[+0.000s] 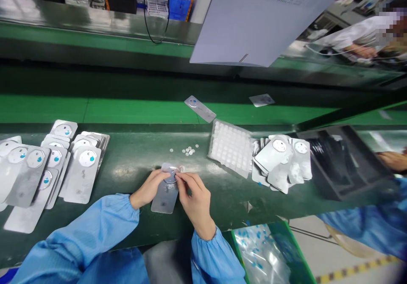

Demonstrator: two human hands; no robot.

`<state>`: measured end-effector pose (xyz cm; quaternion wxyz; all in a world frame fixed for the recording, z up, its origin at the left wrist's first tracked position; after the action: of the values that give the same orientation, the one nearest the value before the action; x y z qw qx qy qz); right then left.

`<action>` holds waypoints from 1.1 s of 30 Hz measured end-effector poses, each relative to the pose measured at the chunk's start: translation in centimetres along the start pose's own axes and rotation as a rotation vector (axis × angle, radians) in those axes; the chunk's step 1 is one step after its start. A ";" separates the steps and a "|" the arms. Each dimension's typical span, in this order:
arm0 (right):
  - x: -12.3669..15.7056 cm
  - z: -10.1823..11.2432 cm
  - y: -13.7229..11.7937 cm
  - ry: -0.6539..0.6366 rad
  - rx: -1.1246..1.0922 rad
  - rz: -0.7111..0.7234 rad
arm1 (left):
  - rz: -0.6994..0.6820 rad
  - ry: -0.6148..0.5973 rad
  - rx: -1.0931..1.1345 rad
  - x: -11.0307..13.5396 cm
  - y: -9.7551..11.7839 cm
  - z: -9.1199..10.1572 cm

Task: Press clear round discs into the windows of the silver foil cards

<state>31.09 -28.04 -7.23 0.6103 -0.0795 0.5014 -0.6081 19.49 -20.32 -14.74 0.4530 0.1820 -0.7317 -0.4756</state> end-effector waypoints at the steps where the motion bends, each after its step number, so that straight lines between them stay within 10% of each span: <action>1: 0.0 -0.1 0.0 -0.012 0.013 0.000 | -0.003 -0.003 0.004 0.0 0.1 -0.1; 12: 0.2 -0.1 1.4 0.059 -0.219 -0.161 | 0.006 0.004 0.099 -0.6 -0.3 0.0; 18: 1.9 3.3 3.3 0.224 -0.314 -0.356 | 0.057 -0.215 0.274 0.0 0.2 -1.6; 22: 2.0 4.7 2.5 0.195 -0.127 -0.275 | 0.049 -0.243 0.224 0.4 0.3 -1.8; 33: 0.4 0.6 0.2 0.041 0.009 -0.011 | -0.148 -0.117 -0.093 0.2 0.3 -0.8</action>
<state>31.53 -28.67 -7.28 0.5968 -0.0671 0.5105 -0.6154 20.16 -20.73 -14.27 0.3810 0.1860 -0.7188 -0.5510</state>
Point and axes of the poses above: each hand's wrist, its own x-axis away from the middle knuckle, its own z-axis out of the back of the hand, y = z × x, the point moved 7 cm from there along -x, towards the middle knuckle, and after that the axes turned 12 degrees about -x, right-handed, at the moved point
